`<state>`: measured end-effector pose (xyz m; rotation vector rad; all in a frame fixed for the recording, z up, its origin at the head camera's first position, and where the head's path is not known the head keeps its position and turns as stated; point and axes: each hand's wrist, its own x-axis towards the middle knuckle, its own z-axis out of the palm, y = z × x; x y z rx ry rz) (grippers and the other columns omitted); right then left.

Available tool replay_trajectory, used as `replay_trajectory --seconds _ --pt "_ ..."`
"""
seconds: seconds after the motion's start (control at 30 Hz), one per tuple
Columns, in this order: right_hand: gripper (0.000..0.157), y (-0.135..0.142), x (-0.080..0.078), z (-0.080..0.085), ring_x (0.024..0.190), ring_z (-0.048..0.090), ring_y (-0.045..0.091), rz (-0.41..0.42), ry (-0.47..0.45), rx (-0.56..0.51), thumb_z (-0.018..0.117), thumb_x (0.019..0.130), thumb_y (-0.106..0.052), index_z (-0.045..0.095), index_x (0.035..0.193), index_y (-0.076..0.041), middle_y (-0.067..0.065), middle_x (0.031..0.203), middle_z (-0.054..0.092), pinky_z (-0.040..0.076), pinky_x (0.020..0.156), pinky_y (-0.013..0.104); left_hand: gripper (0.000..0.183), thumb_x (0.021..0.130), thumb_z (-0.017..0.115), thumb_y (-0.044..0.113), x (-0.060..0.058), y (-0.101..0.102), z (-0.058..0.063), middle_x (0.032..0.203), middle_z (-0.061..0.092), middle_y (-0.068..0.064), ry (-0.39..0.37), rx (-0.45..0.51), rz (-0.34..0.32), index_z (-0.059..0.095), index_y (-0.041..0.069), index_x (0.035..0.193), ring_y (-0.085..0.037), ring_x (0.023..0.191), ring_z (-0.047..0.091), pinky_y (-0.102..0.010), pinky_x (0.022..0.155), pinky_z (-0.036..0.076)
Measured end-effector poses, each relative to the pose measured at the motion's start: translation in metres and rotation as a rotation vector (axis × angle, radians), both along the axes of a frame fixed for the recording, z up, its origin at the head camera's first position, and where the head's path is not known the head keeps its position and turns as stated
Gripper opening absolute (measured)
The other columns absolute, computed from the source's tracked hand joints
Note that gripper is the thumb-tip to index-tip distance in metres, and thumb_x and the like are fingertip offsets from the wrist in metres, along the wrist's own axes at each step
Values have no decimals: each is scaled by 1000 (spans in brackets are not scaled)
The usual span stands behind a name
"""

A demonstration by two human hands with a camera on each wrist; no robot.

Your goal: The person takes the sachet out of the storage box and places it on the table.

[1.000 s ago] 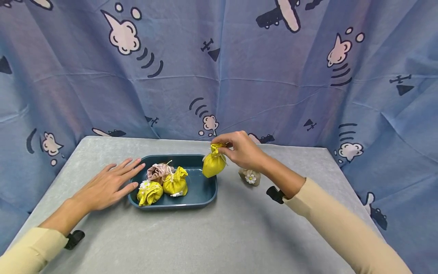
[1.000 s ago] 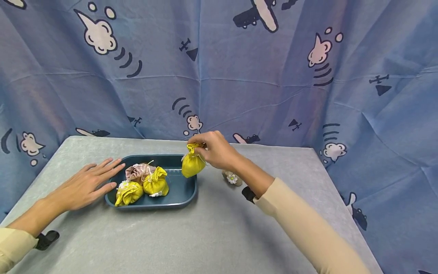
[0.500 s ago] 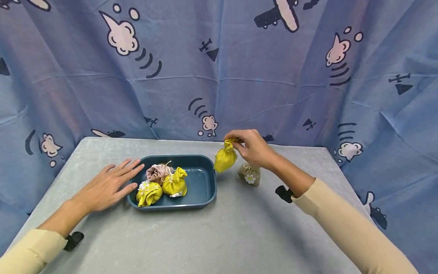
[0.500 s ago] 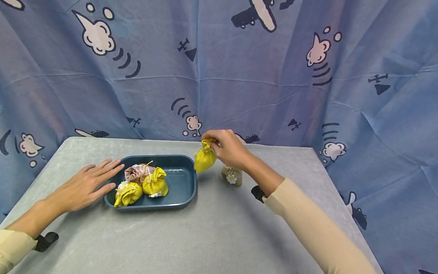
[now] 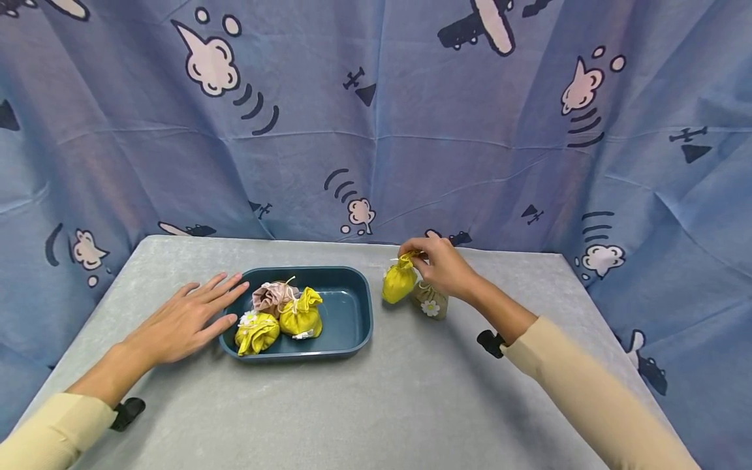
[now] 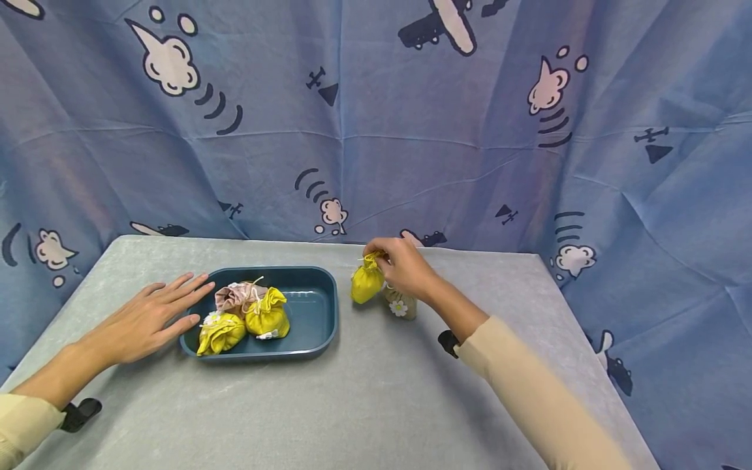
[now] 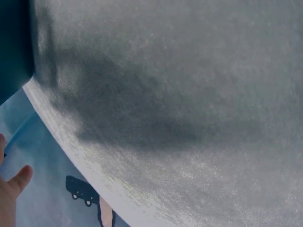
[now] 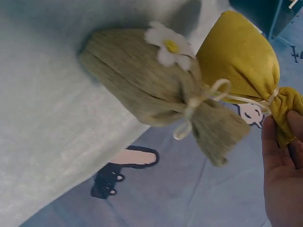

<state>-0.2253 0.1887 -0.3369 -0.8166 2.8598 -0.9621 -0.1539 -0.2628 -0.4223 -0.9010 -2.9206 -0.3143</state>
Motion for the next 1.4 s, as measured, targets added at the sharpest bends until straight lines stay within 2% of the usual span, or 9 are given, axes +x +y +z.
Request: replay_trajectory --seconds 0.13,0.23,0.4,0.77,1.0,1.07,1.23,1.3,1.4 --pt "21 3 -1 -9 97 67 26 3 -17 -19 60 92 13 72 103 -1 11 103 71 46 102 46 60 104 49 41 0 0 -1 160 31 -12 -3 1 0 34 18 157 -41 145 30 -66 104 29" --pt "21 4 -2 -14 96 69 26 14 -27 -47 60 91 15 72 102 0 13 104 72 44 105 48 60 104 49 41 -1 -1 -2 161 31 -11 -1 1 0 33 19 157 -40 145 30 -65 105 29" --pt "21 5 -2 -25 100 68 27 13 -46 -66 61 91 15 72 103 1 13 106 72 55 91 42 60 104 49 41 -1 -1 -3 161 30 -11 1 1 -2 32 20 158 -40 145 30 -65 105 29" --pt "22 5 0 -23 106 66 27 21 -82 -8 63 92 9 71 112 1 11 111 71 54 89 41 59 104 50 40 0 -1 -2 159 33 -13 15 6 -9 35 18 157 -40 144 30 -65 104 30" --pt "29 3 -2 -10 110 66 27 61 -23 17 72 90 -2 68 119 -2 11 115 71 42 102 51 59 104 49 40 0 -1 -3 160 32 -13 13 8 -7 33 19 157 -41 144 30 -65 104 30" --pt "34 -2 -2 -7 110 66 26 61 -20 11 74 89 -5 66 122 -3 11 118 71 29 112 54 59 105 48 41 -1 -1 -3 160 32 -13 16 8 -6 33 19 157 -41 144 31 -64 104 30" --pt "42 -17 1 -5 115 64 27 91 -70 -24 75 90 -10 63 129 -3 12 126 67 39 108 49 59 105 48 42 -1 -2 -4 160 33 -13 13 9 -6 33 19 158 -40 144 31 -65 104 30" --pt "43 -24 4 -5 118 62 27 110 -82 -36 75 90 -12 62 131 -4 12 128 65 50 97 45 60 105 48 42 -1 -2 -4 160 33 -12 11 10 -6 33 20 158 -40 144 31 -65 104 30" --pt "47 -34 7 -5 120 61 26 147 -70 -48 76 90 -13 61 133 -4 12 131 64 50 99 45 60 105 48 42 -1 -2 -4 160 32 -12 13 13 -8 32 20 158 -40 144 31 -64 104 30"
